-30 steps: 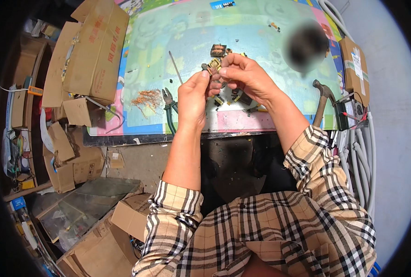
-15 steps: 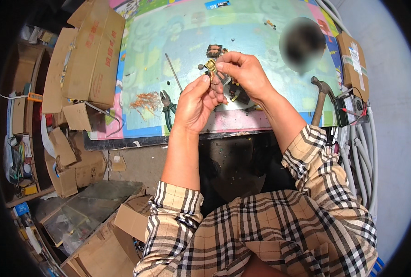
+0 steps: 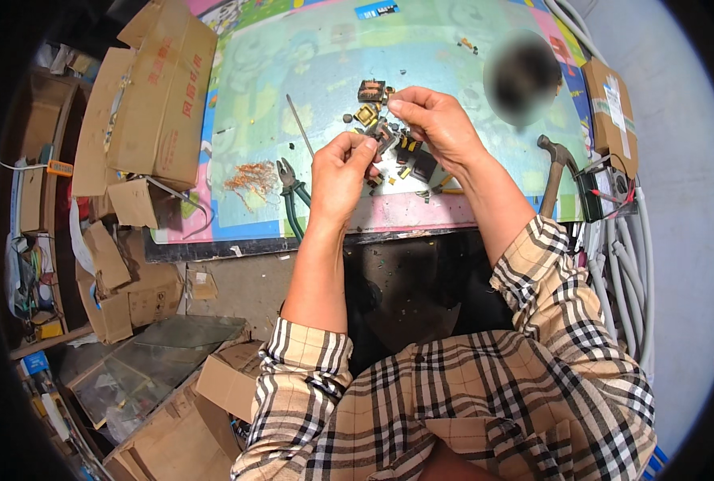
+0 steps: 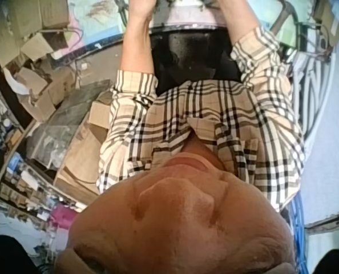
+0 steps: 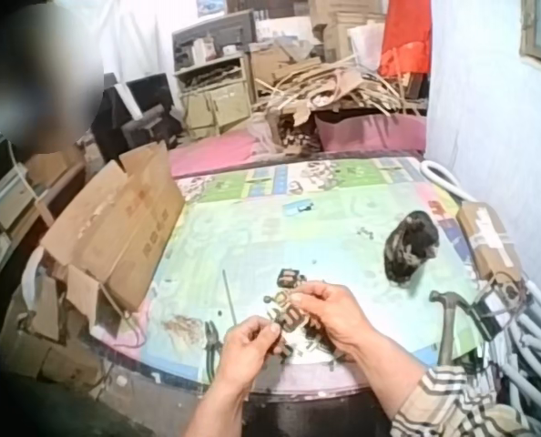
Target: The person sits on the floor in a cluttered workshop and disassembles small electronic components, likely transformers, by hand. They separate copper windings from the cores and place the parts on a nearby table. A cat is present on the table, and the person briefly touches it before resuming work.
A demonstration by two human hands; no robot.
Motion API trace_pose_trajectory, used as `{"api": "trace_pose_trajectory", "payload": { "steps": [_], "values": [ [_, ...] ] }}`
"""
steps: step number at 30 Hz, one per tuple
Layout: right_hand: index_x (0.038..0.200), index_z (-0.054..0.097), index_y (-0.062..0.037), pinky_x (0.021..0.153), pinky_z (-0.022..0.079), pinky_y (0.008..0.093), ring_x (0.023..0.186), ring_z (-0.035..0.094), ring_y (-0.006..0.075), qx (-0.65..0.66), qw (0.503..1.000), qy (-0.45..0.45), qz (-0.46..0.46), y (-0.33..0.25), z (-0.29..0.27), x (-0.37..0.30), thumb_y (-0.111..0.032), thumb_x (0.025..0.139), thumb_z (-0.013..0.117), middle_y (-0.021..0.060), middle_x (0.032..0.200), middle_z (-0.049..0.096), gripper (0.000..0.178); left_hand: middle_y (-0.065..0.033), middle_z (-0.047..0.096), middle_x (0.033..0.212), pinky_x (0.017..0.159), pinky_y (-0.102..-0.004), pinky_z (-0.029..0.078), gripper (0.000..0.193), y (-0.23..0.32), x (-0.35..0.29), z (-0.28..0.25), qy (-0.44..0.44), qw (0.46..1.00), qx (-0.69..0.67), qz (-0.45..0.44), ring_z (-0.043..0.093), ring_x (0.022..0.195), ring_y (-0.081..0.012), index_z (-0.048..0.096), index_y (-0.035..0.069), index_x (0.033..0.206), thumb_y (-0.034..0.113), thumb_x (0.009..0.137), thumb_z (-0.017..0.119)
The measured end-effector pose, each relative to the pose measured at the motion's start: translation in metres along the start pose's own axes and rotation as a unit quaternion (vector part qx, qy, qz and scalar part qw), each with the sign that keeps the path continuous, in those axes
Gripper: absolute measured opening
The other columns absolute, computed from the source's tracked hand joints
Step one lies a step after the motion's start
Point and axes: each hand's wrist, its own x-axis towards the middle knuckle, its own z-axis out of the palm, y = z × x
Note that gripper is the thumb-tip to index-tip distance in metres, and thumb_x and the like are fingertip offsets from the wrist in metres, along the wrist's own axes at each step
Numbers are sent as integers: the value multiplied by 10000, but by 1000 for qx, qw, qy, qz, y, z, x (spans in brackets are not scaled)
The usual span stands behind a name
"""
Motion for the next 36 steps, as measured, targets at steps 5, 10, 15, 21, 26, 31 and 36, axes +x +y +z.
{"api": "trace_pose_trajectory", "payload": {
  "steps": [5, 10, 15, 21, 26, 31, 36],
  "values": [
    [980, 660, 5, 517, 387, 179, 610, 510, 40, 2, 1000, 3, 10, 0, -2, 0, -116, 836, 705, 6, 812, 635, 194, -52, 614, 752, 593, -247, 469, 161, -3, 0, -2, 28, 999, -38, -25, 550, 611, -111, 593, 25, 870, 173, 932, 576],
    [929, 672, -14, 486, 317, 178, 561, 426, 18, 27, 998, 39, -36, -5, -17, 4, -132, 834, 707, -33, 727, 599, 155, -63, 610, 757, 602, -280, 519, 164, -9, 3, -15, 11, 968, -225, -106, 557, 603, -118, 580, 34, 893, 181, 953, 538],
    [870, 667, -55, 480, 284, 187, 547, 383, 10, -90, 987, 114, -72, -19, -33, 1, -174, 805, 743, -72, 657, 543, 155, -63, 626, 772, 581, -261, 524, 183, -7, 2, -12, -6, 970, -225, -87, 572, 611, -113, 589, 30, 896, 206, 941, 573],
    [781, 654, -62, 515, 304, 207, 576, 404, 30, -222, 938, 244, -101, -47, -65, -17, -201, 805, 739, -57, 666, 537, 165, -44, 617, 761, 574, -236, 510, 165, -8, 6, -4, -14, 974, -210, -87, 558, 605, -89, 582, 46, 886, 197, 949, 559],
    [847, 705, 3, 606, 430, 256, 644, 525, 89, -320, 873, 323, -179, -55, -96, -31, -150, 803, 702, 12, 700, 635, 159, -34, 608, 761, 583, -229, 507, 165, -1, 4, 2, -22, 977, -192, -87, 545, 607, -83, 567, 53, 874, 199, 950, 558],
    [903, 716, -21, 643, 468, 288, 662, 584, 132, -404, 814, 358, -214, -61, -110, -39, -109, 828, 631, 76, 733, 670, 143, -29, 606, 775, 577, -227, 484, 163, -4, 3, 2, -27, 979, -179, -92, 540, 613, -80, 568, 53, 887, 203, 949, 556],
    [924, 715, -45, 668, 477, 288, 681, 603, 151, -433, 801, 355, -215, -65, -111, -41, -97, 831, 615, 80, 751, 672, 147, -26, 602, 769, 575, -233, 481, 159, -3, 1, -1, -22, 979, -179, -92, 538, 611, -80, 566, 52, 890, 199, 950, 552]
  ]
}}
